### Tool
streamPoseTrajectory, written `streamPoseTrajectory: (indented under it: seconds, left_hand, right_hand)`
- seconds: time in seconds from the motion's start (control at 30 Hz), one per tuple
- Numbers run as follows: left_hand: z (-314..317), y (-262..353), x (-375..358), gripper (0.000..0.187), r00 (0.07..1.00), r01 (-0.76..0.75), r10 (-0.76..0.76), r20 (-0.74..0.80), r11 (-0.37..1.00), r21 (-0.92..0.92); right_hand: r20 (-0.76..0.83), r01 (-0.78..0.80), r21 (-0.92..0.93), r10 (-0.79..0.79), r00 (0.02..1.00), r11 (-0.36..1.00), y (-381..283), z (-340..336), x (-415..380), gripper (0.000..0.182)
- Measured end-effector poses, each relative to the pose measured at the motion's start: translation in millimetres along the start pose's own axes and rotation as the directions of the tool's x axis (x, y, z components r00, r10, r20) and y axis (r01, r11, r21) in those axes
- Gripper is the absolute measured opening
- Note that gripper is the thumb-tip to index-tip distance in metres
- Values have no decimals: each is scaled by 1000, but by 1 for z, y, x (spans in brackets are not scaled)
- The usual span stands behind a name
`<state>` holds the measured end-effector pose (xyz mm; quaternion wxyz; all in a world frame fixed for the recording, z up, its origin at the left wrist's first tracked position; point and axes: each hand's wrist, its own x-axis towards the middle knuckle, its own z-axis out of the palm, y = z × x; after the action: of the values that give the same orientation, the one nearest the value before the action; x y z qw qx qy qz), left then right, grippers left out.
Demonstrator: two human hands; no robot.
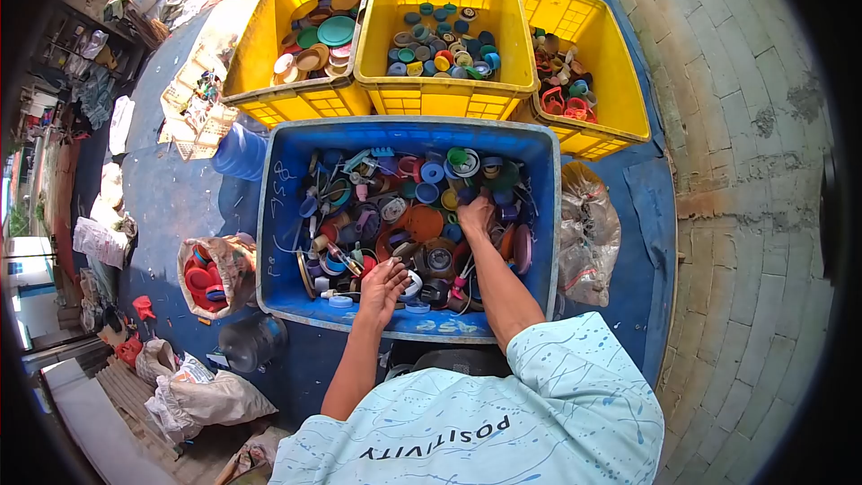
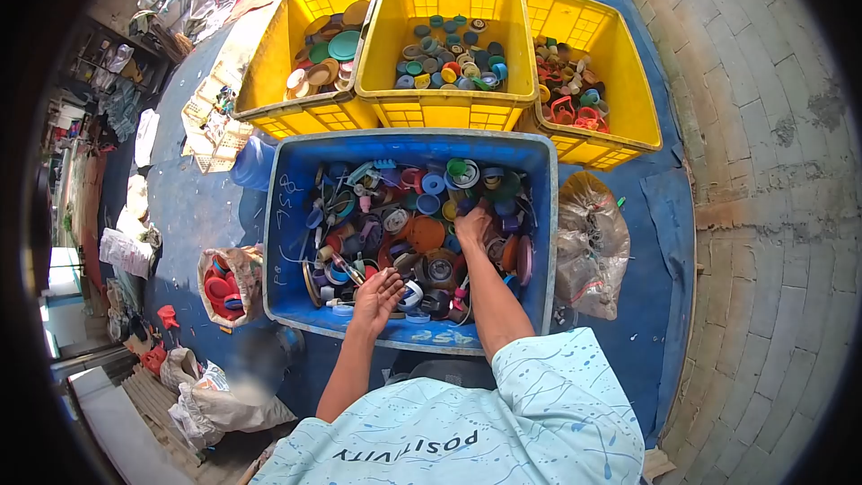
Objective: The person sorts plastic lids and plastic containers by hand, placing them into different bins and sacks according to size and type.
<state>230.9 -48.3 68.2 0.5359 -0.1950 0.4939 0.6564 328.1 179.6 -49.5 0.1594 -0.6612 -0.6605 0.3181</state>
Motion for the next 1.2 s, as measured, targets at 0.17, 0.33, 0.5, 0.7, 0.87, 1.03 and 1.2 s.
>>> streamPoseTrajectory:
  seconds: [0.17,0.33,0.5,0.7,0.87,1.03,1.2]
  left_hand:
    - [-10,1,1,21,999,-12,12,-40,1000,-3]
    - [0,2,11,21,1000,-2,1,6,999,38]
    - [20,0,25,24,998,40,-45,45,993,109]
    - [59,10,91,28,991,-108,79,104,943,314]
    - [116,14,175,32,890,-434,401,218,592,679]
    - [162,0,204,46,718,-624,588,373,305,720]
    - [165,-12,236,40,682,-500,630,372,29,866]
  right_hand:
    - [-7,54,-6,-54,999,999,6,7,4,61]
    - [-63,68,70,-64,996,995,16,10,8,61]
    - [-40,42,180,-35,999,983,16,-1,5,61]
    - [319,-309,707,103,942,636,-30,-82,-46,46]
    - [517,-522,797,104,850,303,-22,-139,-89,30]
    - [516,-522,807,101,851,275,-6,-183,-113,25]
    - [493,-513,818,144,858,261,9,-202,-125,25]
